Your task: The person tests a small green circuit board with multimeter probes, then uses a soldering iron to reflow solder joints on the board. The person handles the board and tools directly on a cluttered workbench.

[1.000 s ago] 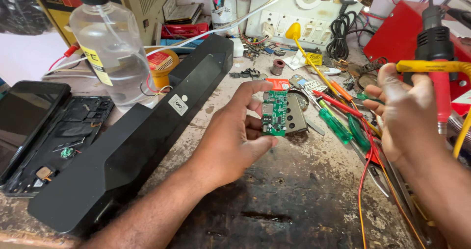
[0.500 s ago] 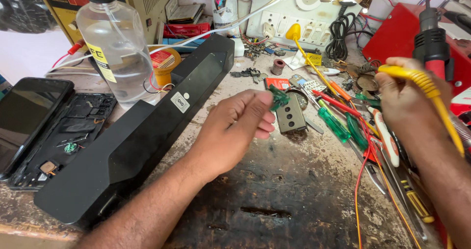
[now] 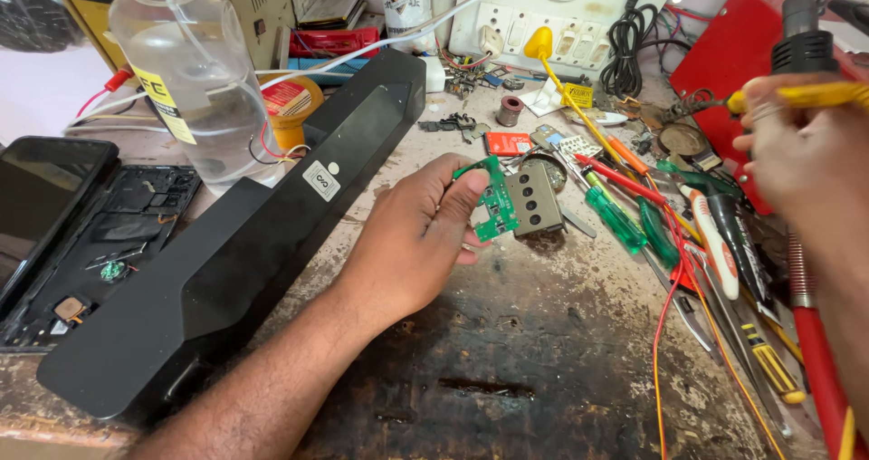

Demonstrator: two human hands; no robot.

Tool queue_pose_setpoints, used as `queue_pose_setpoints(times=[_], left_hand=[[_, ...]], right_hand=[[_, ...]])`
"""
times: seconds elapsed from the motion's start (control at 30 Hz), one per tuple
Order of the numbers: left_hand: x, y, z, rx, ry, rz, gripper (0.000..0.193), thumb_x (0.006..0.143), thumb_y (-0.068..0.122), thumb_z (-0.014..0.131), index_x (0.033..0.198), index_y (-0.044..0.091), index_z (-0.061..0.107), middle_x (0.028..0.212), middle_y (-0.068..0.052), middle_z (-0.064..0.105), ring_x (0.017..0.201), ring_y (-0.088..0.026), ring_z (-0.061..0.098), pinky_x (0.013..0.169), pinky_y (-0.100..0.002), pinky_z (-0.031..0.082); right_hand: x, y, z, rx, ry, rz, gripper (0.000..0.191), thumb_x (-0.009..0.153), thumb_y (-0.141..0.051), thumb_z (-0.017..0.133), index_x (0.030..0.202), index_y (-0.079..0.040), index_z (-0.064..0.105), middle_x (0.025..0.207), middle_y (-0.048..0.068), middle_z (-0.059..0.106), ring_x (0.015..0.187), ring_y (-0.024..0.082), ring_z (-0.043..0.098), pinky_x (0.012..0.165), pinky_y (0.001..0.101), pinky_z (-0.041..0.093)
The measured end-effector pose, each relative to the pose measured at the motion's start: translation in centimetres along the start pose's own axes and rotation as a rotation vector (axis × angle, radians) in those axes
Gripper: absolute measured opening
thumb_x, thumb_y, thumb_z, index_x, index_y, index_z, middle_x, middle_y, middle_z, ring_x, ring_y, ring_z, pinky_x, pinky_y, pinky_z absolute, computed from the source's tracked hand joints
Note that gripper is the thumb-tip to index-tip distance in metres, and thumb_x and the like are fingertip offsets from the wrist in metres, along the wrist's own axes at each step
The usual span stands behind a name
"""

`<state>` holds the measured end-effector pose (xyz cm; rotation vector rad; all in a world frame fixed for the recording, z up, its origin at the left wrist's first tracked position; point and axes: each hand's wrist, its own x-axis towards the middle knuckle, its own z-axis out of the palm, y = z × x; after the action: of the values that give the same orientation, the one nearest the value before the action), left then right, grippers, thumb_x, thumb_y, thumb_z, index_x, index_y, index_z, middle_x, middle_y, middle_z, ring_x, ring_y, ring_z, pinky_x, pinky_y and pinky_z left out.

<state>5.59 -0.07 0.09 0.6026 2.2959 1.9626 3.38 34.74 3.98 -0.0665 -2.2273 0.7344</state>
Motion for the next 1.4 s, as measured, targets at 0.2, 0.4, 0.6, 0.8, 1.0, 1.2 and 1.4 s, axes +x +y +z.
queue_pose_setpoints(times=[0.2, 0.4, 0.6, 0.8, 1.0, 1.2, 1.4], left_hand=[[0.2, -0.4, 0.3, 0.018, -0.050, 0.113, 0.025, 0.103, 0.017, 0.050, 0.123, 0.003, 0.054, 0.094, -0.009, 0.075, 0.078, -0.012, 0.078, 0.067, -0.027, 0.065], [0.3, -0.5, 0.1, 0.114, 0.062, 0.112, 0.029, 0.099, 0.010, 0.060, 0.126, 0.004, 0.051, 0.093, -0.013, 0.074, 0.078, -0.015, 0.079, 0.064, -0.030, 0.067], [0.0, -0.9, -0.4, 0.273, 0.084, 0.130, 0.044, 0.094, 0.007, 0.061, 0.137, 0.011, 0.054, 0.099, -0.016, 0.075, 0.079, -0.028, 0.080, 0.071, -0.040, 0.060], [0.1, -1.1, -0.5, 0.488, 0.197, 0.452, 0.045, 0.092, 0.005, 0.063, 0.136, 0.006, 0.057, 0.117, -0.024, 0.072, 0.106, -0.042, 0.068, 0.089, -0.048, 0.052], [0.2, -0.2, -0.5, 0.457, 0.121, 0.169, 0.046, 0.089, 0.010, 0.065, 0.135, 0.012, 0.062, 0.103, -0.018, 0.076, 0.096, -0.033, 0.074, 0.085, -0.042, 0.055], [0.5, -0.4, -0.4, 0.456, 0.087, 0.148, 0.044, 0.088, 0.009, 0.065, 0.132, 0.011, 0.065, 0.102, -0.017, 0.077, 0.094, -0.032, 0.074, 0.084, -0.042, 0.055], [0.3, -0.9, -0.3, 0.473, 0.069, 0.116, 0.041, 0.087, 0.010, 0.067, 0.128, 0.013, 0.069, 0.102, -0.018, 0.077, 0.090, -0.033, 0.075, 0.082, -0.041, 0.055]], right_hand=[[0.7, 1.3, -0.6, -0.158, -0.088, -0.068, 0.032, 0.114, -0.036, 0.064, 0.118, -0.005, 0.067, 0.088, 0.008, 0.067, 0.072, 0.017, 0.067, 0.060, 0.0337, 0.052], [3.7, 2.9, -1.9, -0.408, -0.262, -0.088, 0.037, 0.109, -0.038, 0.066, 0.122, -0.003, 0.068, 0.077, 0.013, 0.065, 0.063, 0.022, 0.062, 0.059, 0.0424, 0.050], [4.3, 1.5, -4.2, -0.083, -0.085, -0.193, 0.031, 0.119, -0.030, 0.055, 0.121, 0.000, 0.055, 0.085, 0.017, 0.063, 0.067, 0.022, 0.061, 0.061, 0.0336, 0.049], [-0.8, -2.6, -3.6, 0.319, -0.122, -0.149, 0.018, 0.119, -0.018, 0.058, 0.114, -0.002, 0.054, 0.091, 0.010, 0.068, 0.075, 0.013, 0.070, 0.065, 0.0254, 0.057], [-2.7, -4.3, -2.0, 0.309, -0.079, -0.272, 0.019, 0.118, -0.012, 0.058, 0.109, 0.005, 0.057, 0.090, 0.014, 0.068, 0.071, 0.015, 0.070, 0.061, 0.0256, 0.058], [-3.1, -5.9, -1.1, 0.284, -0.087, -0.292, 0.019, 0.115, -0.011, 0.060, 0.105, 0.005, 0.059, 0.093, 0.013, 0.068, 0.079, 0.016, 0.071, 0.071, 0.0295, 0.062], [-3.8, -2.6, -0.5, 0.324, -0.128, -0.247, 0.020, 0.116, -0.017, 0.058, 0.110, 0.003, 0.058, 0.096, 0.010, 0.068, 0.086, 0.016, 0.071, 0.073, 0.0287, 0.061]])
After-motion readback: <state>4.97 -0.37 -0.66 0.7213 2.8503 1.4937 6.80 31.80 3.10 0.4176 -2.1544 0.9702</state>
